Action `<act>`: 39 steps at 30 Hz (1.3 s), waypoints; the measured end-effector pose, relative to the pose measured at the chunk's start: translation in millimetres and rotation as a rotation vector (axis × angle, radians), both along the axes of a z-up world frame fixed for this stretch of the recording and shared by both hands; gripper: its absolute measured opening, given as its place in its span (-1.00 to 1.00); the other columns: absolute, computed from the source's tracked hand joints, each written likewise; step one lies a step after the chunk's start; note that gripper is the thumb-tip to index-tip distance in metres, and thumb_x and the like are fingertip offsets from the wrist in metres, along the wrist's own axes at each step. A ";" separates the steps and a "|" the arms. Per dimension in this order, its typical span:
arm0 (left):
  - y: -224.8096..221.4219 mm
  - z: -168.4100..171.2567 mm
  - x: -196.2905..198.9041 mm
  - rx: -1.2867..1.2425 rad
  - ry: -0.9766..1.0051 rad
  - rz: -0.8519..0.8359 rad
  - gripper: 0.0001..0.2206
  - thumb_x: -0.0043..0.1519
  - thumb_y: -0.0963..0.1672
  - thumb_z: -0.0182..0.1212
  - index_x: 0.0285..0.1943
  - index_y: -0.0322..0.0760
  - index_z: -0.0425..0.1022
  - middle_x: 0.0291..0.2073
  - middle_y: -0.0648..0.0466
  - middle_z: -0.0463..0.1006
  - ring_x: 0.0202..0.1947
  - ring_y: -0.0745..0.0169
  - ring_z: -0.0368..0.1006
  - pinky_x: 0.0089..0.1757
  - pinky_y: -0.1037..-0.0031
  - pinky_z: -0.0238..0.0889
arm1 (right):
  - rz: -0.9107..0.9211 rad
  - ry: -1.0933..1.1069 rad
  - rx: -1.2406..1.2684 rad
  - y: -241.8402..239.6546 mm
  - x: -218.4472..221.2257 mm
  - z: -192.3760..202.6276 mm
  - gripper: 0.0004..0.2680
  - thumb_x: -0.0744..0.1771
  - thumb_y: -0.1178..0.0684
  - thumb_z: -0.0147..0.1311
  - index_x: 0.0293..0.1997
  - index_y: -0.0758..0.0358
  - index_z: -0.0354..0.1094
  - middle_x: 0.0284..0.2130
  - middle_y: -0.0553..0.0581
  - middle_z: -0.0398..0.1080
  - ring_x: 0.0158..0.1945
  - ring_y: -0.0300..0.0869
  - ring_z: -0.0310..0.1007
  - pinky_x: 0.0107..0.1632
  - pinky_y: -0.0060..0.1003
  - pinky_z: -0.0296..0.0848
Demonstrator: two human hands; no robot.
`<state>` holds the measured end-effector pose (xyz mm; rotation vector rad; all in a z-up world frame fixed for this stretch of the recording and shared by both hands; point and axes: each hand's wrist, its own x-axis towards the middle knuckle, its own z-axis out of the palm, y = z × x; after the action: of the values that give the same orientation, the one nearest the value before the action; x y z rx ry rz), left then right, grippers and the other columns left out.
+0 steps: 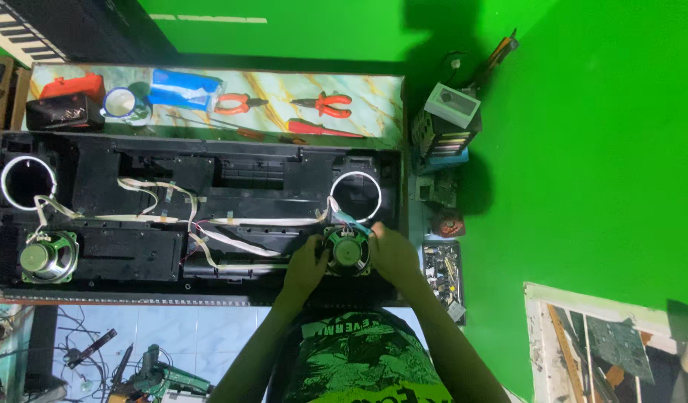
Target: The person uses a screwdriver to secure a speaker into a black plastic casing, then handles the wires and aligns the speaker within its housing.
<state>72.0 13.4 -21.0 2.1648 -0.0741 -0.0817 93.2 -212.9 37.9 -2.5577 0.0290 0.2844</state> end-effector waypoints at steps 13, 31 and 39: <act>7.8 2.3 9.3 -0.116 0.232 0.007 -0.71 0.21 -0.12 0.28 0.08 -0.30 0.47 -0.27 -0.11 0.66 -0.33 0.00 0.61 -0.29 0.28 0.42 | 0.169 -0.103 0.050 8.9 18.8 2.3 -0.86 0.33 0.00 0.08 -0.16 0.21 0.43 -0.25 0.14 0.49 -0.14 0.06 0.51 -0.11 -0.05 0.48; 19.1 -17.7 16.5 -0.153 0.340 -0.067 -0.71 0.18 -0.14 0.33 0.06 -0.30 0.49 -0.35 -0.02 0.66 -0.44 0.18 0.56 -0.37 0.40 0.39 | 0.118 -0.244 -0.005 9.0 43.1 15.9 -0.88 0.33 0.02 0.07 -0.18 0.20 0.44 -0.28 0.15 0.48 -0.20 0.06 0.49 -0.17 -0.03 0.40; 19.8 -10.9 23.8 -0.179 0.316 -0.102 -0.72 0.19 -0.14 0.32 0.05 -0.31 0.48 -0.29 -0.01 0.66 -0.39 0.20 0.58 -0.36 0.40 0.41 | 0.298 0.043 -0.100 6.1 38.5 20.6 -0.85 0.30 -0.04 0.13 -0.20 0.19 0.47 -0.36 0.14 0.48 -0.23 0.02 0.51 -0.17 -0.02 0.40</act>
<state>95.8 33.2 -31.9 1.9452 -0.0097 -0.4567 131.7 -206.8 58.4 -2.6512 -0.3326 0.4616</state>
